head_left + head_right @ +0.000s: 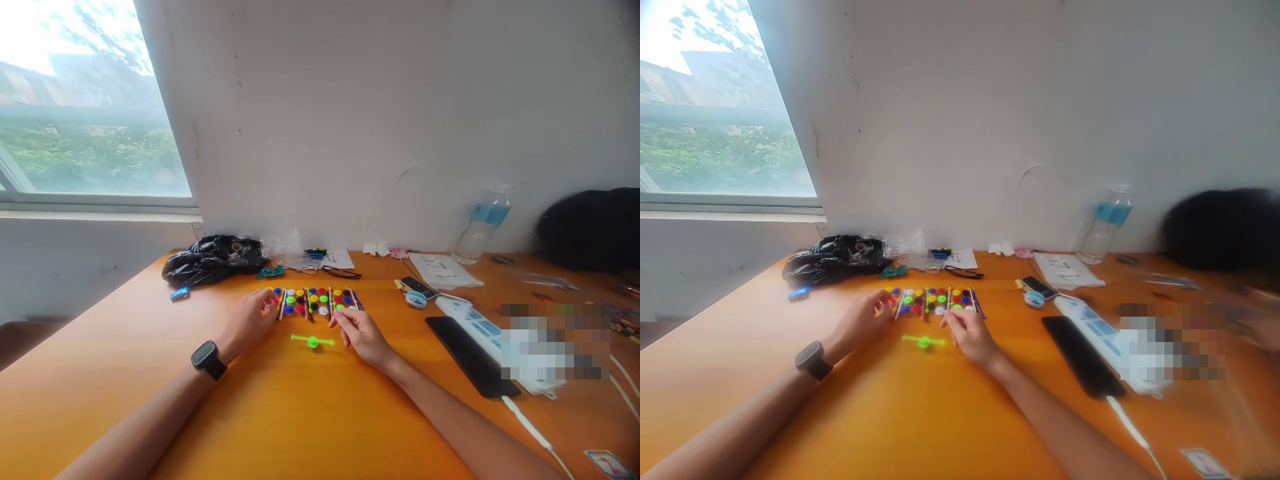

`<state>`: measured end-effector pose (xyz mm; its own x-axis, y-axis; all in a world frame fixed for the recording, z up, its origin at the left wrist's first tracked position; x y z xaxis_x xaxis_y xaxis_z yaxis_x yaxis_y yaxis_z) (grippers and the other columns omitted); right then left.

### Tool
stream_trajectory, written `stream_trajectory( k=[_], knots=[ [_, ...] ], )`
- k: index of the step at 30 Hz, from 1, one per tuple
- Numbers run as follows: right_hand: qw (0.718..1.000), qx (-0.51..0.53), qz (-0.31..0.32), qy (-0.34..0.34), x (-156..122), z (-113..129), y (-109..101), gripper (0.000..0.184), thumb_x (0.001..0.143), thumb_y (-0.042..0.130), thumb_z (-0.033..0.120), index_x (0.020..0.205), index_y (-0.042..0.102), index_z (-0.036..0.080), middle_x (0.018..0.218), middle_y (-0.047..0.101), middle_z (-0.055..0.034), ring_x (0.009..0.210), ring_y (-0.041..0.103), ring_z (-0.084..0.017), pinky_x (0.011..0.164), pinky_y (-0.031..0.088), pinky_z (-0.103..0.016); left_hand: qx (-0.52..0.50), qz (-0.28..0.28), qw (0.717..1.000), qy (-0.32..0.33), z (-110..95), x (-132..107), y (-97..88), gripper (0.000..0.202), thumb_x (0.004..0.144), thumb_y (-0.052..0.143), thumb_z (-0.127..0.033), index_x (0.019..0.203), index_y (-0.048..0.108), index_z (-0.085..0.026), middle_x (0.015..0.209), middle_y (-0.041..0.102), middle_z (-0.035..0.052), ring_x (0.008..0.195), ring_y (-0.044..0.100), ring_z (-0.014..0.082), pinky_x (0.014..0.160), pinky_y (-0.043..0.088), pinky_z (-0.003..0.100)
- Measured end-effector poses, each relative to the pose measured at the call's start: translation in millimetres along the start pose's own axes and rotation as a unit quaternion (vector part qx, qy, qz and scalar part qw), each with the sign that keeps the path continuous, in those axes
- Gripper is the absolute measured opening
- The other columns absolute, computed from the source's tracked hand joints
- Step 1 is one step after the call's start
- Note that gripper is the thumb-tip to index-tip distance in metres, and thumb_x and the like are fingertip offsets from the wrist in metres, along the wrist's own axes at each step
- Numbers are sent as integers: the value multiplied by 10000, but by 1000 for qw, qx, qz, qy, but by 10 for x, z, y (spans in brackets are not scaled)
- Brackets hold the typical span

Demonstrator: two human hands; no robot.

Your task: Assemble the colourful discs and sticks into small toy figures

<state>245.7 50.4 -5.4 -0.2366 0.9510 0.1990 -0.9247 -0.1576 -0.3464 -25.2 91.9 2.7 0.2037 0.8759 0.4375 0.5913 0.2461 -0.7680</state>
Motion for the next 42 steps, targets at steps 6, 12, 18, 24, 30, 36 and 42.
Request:
stream_trajectory(
  k=[6, 12, 18, 24, 30, 36, 42],
  knots=[
    [1000, -2, 3, -1, -5, -6, 12, 475, 1009, 489, 586, 827, 680, 191, 488, 485, 36, 475, 456, -144, 528, 371, -269, -4, -10, 1000, 3, -10, 1, 3, 283, 1039, 332, -267, 1064, 610, -221, 964, 744, 66, 887, 693, 239, 753, 475, 327],
    [1000, -15, 8, -5, -12, -1, 26, 479, 1019, 481, 587, 830, 684, 197, 491, 477, 34, 476, 449, -148, 523, 358, -277, 71, 43, 996, 13, -133, 10, 88, 245, 1009, 505, -416, 1086, 664, -246, 874, 733, 49, 783, 680, 231, 655, 395, 298],
    [1000, -17, 9, -1, -7, 12, 19, 503, 1019, 467, 611, 820, 685, 205, 486, 478, 28, 477, 463, -157, 522, 374, -282, 83, 56, 995, 2, -134, 57, 139, 259, 1015, 478, -371, 1026, 710, -255, 922, 753, 69, 791, 688, 238, 651, 391, 297],
    [1000, -27, 9, -9, 0, -4, 31, 510, 1018, 466, 624, 821, 690, 211, 491, 479, 31, 471, 472, -156, 528, 384, -285, 95, 63, 993, -13, -111, 71, 143, 266, 1010, 472, -354, 906, 690, -242, 813, 723, 59, 711, 664, 224, 607, 341, 291],
    [999, -29, 17, -6, -7, -13, 43, 492, 1030, 460, 597, 824, 685, 211, 497, 485, 30, 471, 468, -157, 531, 371, -290, 95, 71, 993, -17, -69, 81, 175, 260, 1006, 473, -357, 944, 702, -250, 821, 725, 58, 710, 662, 233, 616, 339, 295],
    [999, -36, 27, -10, -21, -8, 52, 500, 1038, 452, 596, 826, 686, 209, 501, 490, 28, 482, 488, -161, 551, 383, -297, 98, 59, 993, -5, -73, 81, 171, 252, 1013, 466, -340, 895, 662, -235, 804, 713, 53, 694, 644, 215, 590, 297, 291],
    [997, -63, 15, -32, -45, 45, 15, 485, 1053, 443, 569, 843, 691, 209, 522, 500, 23, 510, 489, -161, 569, 383, -296, 63, 30, 998, -7, -86, 41, 116, 276, 1035, 458, -379, 957, 686, -244, 793, 720, 37, 674, 641, 202, 598, 329, 283]
  ],
)
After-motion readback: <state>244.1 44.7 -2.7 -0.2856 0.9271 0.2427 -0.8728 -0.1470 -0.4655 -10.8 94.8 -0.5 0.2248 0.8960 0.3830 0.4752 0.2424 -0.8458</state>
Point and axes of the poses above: each hand's wrist, its own x-axis towards the middle knuckle, its own y-axis out of the palm, z = x × y, the point moved 5 cm from there along x, towards the middle knuckle
